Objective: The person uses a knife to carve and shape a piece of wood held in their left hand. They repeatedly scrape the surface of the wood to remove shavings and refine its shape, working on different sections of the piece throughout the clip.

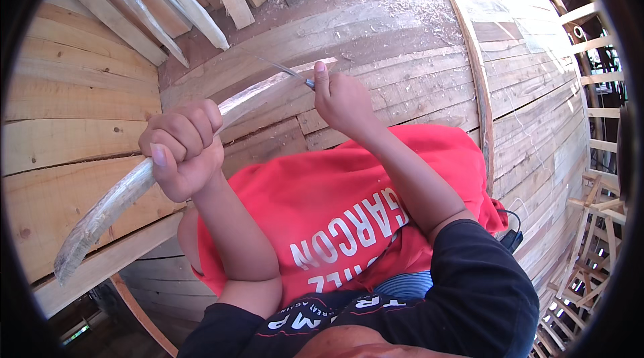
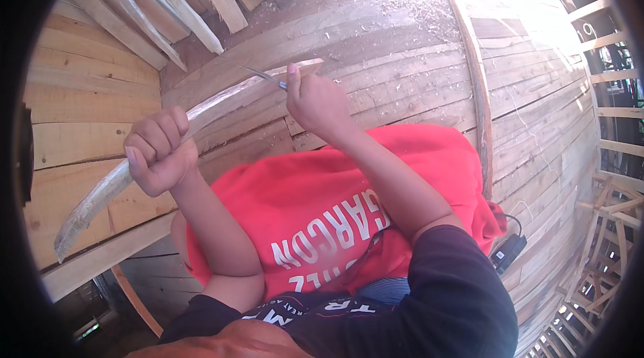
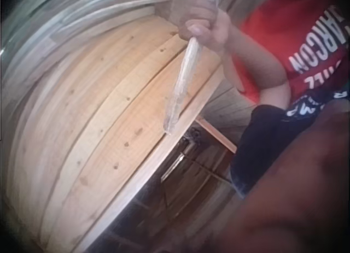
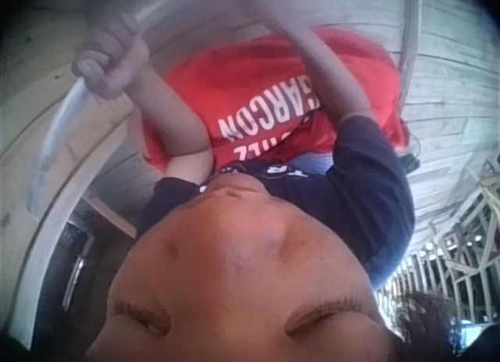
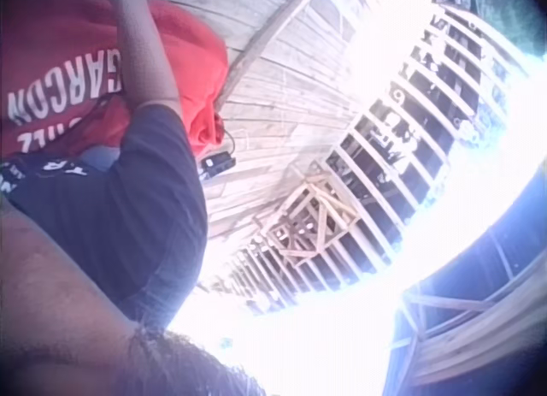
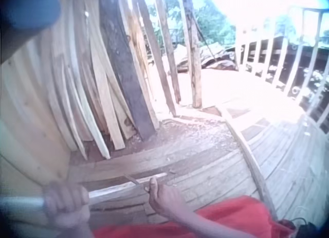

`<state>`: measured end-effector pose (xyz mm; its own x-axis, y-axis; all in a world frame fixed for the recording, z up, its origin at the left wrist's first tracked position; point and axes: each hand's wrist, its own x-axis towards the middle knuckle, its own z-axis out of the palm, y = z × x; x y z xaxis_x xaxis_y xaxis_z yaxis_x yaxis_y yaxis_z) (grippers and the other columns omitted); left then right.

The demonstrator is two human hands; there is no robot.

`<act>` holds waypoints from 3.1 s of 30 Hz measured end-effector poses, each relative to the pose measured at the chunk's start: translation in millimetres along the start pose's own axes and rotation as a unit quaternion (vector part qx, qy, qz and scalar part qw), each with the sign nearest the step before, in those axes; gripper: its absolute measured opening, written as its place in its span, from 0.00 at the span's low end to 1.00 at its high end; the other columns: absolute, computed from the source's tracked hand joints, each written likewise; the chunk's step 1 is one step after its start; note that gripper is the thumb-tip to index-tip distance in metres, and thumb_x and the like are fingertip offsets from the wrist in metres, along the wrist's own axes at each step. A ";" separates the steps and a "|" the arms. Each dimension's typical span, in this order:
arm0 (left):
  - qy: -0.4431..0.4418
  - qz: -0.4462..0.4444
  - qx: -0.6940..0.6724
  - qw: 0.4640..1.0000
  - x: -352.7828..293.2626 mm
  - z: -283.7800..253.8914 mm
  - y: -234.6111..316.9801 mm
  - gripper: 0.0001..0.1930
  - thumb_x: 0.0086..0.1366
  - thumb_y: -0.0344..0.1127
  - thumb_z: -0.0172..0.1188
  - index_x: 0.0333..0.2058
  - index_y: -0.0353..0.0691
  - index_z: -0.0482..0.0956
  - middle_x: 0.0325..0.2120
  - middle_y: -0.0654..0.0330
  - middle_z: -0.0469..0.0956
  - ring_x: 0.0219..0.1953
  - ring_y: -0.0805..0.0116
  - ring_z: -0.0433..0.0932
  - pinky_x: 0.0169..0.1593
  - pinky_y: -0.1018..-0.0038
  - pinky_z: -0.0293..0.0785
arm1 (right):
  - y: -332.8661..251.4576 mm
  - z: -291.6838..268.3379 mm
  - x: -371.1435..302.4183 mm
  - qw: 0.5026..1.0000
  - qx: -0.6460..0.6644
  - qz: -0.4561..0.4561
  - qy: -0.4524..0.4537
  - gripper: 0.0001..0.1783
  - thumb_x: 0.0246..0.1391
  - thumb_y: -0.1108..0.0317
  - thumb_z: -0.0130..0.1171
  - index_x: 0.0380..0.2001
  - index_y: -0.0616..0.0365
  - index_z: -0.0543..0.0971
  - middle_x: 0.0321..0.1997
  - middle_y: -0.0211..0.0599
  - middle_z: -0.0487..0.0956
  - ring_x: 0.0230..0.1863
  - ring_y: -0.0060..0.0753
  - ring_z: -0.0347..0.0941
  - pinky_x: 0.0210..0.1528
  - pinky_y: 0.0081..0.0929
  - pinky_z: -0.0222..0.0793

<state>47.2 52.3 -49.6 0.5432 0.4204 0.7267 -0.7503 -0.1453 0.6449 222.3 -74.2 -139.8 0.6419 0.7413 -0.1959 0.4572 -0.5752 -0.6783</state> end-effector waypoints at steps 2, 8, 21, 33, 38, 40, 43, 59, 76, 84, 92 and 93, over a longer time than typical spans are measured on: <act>0.002 -0.003 -0.003 1.000 -1.6 4.2 -2.0 0.22 0.71 0.40 0.45 0.17 0.49 0.52 0.11 0.71 0.51 0.15 0.75 0.45 0.25 0.73 0.46 | 17.4 15.8 6.0 0.998 0.043 0.028 0.033 0.34 0.68 0.52 0.34 0.24 0.67 0.81 0.28 0.65 0.79 0.37 0.66 0.77 0.43 0.58 0.71; -0.014 0.001 0.009 1.000 1.9 8.4 -0.4 0.23 0.68 0.38 0.48 0.15 0.49 0.51 0.10 0.70 0.51 0.13 0.76 0.46 0.23 0.74 0.45 | -2.8 -5.4 3.5 1.000 0.026 0.015 -0.006 0.31 0.65 0.55 0.35 0.27 0.68 0.80 0.33 0.66 0.80 0.38 0.70 0.76 0.47 0.60 0.69; -0.041 0.009 0.015 0.999 10.1 27.3 -4.1 0.22 0.67 0.36 0.49 0.15 0.49 0.51 0.09 0.70 0.50 0.12 0.76 0.44 0.21 0.74 0.45 | 52.5 12.0 29.4 0.996 0.055 0.072 0.012 0.27 0.64 0.54 0.38 0.34 0.66 0.80 0.38 0.64 0.79 0.42 0.70 0.76 0.48 0.57 0.70; -0.073 0.008 0.025 0.997 10.4 33.1 -2.2 0.22 0.68 0.38 0.48 0.16 0.48 0.51 0.09 0.70 0.51 0.13 0.76 0.45 0.22 0.74 0.45 | 35.3 11.9 29.7 0.999 0.026 0.018 0.041 0.31 0.64 0.56 0.36 0.26 0.71 0.81 0.33 0.67 0.79 0.42 0.70 0.76 0.49 0.56 0.70; -0.009 0.002 0.019 1.000 6.0 31.7 -4.5 0.22 0.69 0.37 0.45 0.16 0.48 0.50 0.11 0.69 0.51 0.15 0.75 0.45 0.24 0.73 0.46 | 69.4 22.8 42.4 0.991 0.099 0.078 0.038 0.30 0.64 0.55 0.36 0.28 0.68 0.81 0.33 0.66 0.79 0.41 0.70 0.76 0.48 0.57 0.70; 0.015 0.007 0.042 0.999 5.4 31.8 -2.8 0.21 0.69 0.37 0.44 0.16 0.48 0.50 0.11 0.69 0.51 0.15 0.75 0.44 0.24 0.73 0.45 | 41.8 20.2 32.1 0.997 0.060 0.028 0.040 0.30 0.64 0.55 0.36 0.28 0.68 0.81 0.33 0.67 0.79 0.40 0.70 0.76 0.47 0.58 0.70; 0.029 0.007 0.039 0.999 2.8 28.6 -4.6 0.21 0.69 0.37 0.43 0.16 0.48 0.50 0.11 0.69 0.50 0.15 0.75 0.44 0.24 0.73 0.45 | 32.4 19.7 25.5 0.996 0.067 0.035 0.053 0.29 0.64 0.55 0.37 0.28 0.68 0.80 0.33 0.67 0.79 0.39 0.69 0.77 0.45 0.58 0.71; 0.010 -0.005 0.017 1.000 5.0 30.0 -6.2 0.22 0.70 0.37 0.43 0.16 0.48 0.50 0.11 0.68 0.51 0.15 0.75 0.44 0.25 0.72 0.45 | 62.7 34.6 38.4 0.991 0.046 0.022 0.124 0.31 0.66 0.57 0.36 0.20 0.67 0.79 0.25 0.65 0.78 0.31 0.71 0.76 0.41 0.60 0.71; 0.047 -0.010 0.032 0.998 2.9 28.0 -2.9 0.22 0.70 0.36 0.43 0.16 0.49 0.49 0.11 0.69 0.50 0.16 0.75 0.44 0.25 0.72 0.46 | 45.6 27.9 33.2 0.996 0.028 0.006 0.089 0.28 0.66 0.57 0.36 0.26 0.67 0.79 0.28 0.62 0.79 0.33 0.68 0.77 0.39 0.58 0.73; -0.003 -0.010 0.012 1.000 8.3 30.7 0.0 0.21 0.70 0.36 0.43 0.16 0.49 0.50 0.11 0.69 0.50 0.16 0.75 0.44 0.26 0.72 0.46 | 98.7 19.7 47.7 0.993 -0.020 0.065 0.092 0.29 0.66 0.57 0.37 0.23 0.68 0.78 0.29 0.66 0.79 0.37 0.65 0.78 0.43 0.59 0.71; 0.012 0.006 -0.008 1.000 5.2 15.9 -1.1 0.21 0.69 0.34 0.44 0.16 0.46 0.50 0.10 0.67 0.50 0.15 0.74 0.44 0.23 0.71 0.46 | 87.4 16.7 52.0 0.990 -0.083 0.108 0.020 0.33 0.69 0.50 0.35 0.34 0.67 0.83 0.37 0.61 0.82 0.44 0.62 0.79 0.49 0.52 0.73; 0.017 -0.001 -0.002 1.000 5.4 13.2 0.2 0.21 0.69 0.35 0.43 0.16 0.47 0.50 0.10 0.68 0.50 0.15 0.75 0.44 0.24 0.71 0.46 | 105.7 13.9 56.3 0.985 -0.110 0.136 0.006 0.33 0.69 0.49 0.35 0.37 0.67 0.83 0.39 0.60 0.82 0.45 0.61 0.79 0.50 0.50 0.73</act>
<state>55.0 42.7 -42.4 0.5319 0.4510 0.7167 -0.7503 -0.1414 0.6458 298.3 -88.5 -232.4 0.7659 0.5460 -0.3395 0.3892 -0.8141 -0.4310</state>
